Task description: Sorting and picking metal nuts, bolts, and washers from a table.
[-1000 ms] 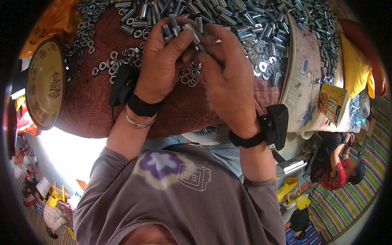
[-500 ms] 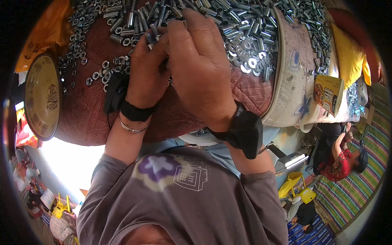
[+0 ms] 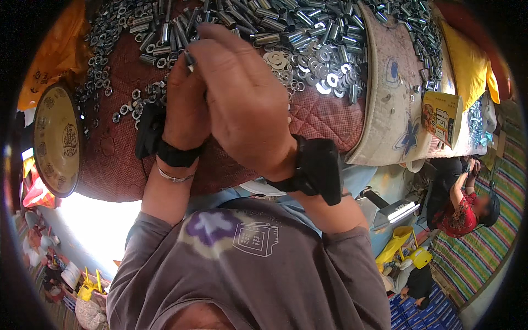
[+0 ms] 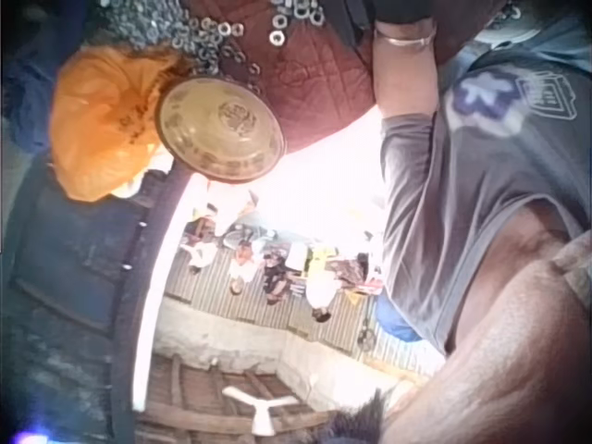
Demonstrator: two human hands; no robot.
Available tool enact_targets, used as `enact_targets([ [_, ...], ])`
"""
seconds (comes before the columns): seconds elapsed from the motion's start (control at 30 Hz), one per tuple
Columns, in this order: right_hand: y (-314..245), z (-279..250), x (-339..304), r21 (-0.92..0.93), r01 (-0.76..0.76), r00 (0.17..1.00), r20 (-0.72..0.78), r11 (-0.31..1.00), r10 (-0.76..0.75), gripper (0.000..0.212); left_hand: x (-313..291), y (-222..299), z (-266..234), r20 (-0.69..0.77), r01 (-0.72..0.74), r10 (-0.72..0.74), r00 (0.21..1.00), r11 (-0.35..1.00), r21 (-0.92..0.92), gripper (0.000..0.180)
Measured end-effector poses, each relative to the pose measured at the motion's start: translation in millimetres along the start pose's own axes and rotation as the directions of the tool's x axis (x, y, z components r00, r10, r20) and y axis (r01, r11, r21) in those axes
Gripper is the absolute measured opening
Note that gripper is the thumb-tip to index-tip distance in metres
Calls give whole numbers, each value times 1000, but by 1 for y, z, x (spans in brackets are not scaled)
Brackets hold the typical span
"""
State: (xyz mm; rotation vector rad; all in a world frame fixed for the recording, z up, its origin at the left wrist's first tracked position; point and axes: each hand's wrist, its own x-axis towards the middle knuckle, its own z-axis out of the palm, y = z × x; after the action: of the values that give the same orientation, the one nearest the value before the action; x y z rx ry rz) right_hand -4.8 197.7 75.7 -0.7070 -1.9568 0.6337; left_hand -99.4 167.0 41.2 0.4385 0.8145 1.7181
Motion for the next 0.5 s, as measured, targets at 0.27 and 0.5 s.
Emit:
enact_targets([
  [0.27,10,16,6,38,47,996,-76,998,-44,30,-3,-6,-6,153,-137,106,983,968,209,16],
  [0.5,7,-28,14,226,-482,876,85,847,476,23,1,6,-8,267,17,-49,962,993,120,20],
])
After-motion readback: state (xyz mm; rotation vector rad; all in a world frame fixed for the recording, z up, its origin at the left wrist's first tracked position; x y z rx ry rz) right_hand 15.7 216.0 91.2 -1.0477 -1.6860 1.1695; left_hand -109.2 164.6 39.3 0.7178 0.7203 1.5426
